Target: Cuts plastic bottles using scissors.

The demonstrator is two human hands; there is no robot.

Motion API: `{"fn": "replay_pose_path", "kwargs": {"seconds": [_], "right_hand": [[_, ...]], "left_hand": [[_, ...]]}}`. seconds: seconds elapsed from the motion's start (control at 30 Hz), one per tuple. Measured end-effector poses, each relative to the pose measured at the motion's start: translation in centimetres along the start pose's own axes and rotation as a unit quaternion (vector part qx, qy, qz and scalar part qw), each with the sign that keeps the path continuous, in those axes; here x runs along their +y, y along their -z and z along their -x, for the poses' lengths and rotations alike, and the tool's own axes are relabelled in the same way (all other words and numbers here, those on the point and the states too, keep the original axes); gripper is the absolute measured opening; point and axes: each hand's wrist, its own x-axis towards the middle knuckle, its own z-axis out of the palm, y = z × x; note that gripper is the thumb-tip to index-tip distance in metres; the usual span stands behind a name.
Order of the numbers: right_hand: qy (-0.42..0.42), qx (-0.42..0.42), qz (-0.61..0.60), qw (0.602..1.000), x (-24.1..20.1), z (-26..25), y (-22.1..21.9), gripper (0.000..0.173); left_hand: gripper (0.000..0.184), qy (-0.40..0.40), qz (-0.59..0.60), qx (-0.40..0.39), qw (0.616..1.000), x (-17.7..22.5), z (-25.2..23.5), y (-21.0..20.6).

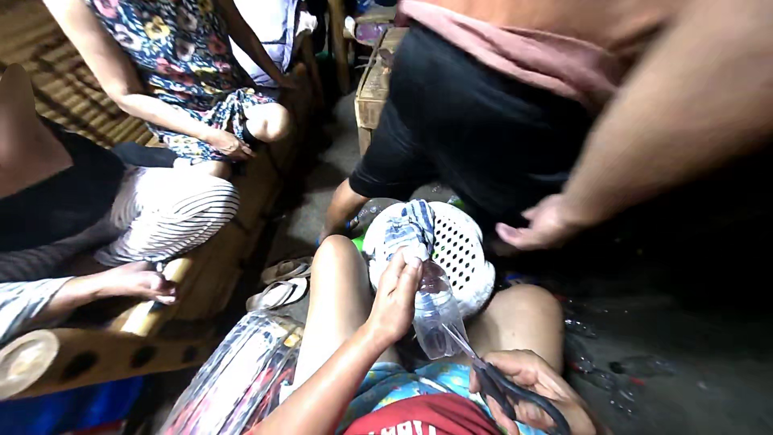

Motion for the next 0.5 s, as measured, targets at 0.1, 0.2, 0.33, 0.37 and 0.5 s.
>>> {"fn": "replay_pose_path", "kwargs": {"seconds": [0.1, 0.2, 0.33, 0.37, 0.5], "right_hand": [[0.008, 0.016, -0.006, 1.0, 0.0, -0.3, -0.3, 0.046], [0.017, 0.014, -0.011, 1.0, 0.1, -0.8, -0.2, 0.044], [0.026, 0.018, -0.012, 0.999, 0.2, -1.2, -0.5, 0.045], [0.031, 0.024, -0.015, 0.999, 0.2, -1.3, -0.6, 0.046], [0.032, 0.044, -0.004, 0.998, 0.3, -1.3, -0.9, 0.045]], "left_hand": [[0.035, 0.003, -0.002, 0.0, 1.0, 0.0, 0.2, -0.2], [0.037, 0.007, 0.0, -0.009, 1.0, -0.1, 0.5, -0.6], [0.038, 0.004, 0.007, 0.001, 1.0, -0.2, 0.5, -0.6], [0.038, 0.003, 0.011, 0.005, 1.0, -0.2, 0.4, -0.5], [0.036, -0.019, 0.001, 0.02, 1.0, -0.4, 0.4, -0.4]]}}
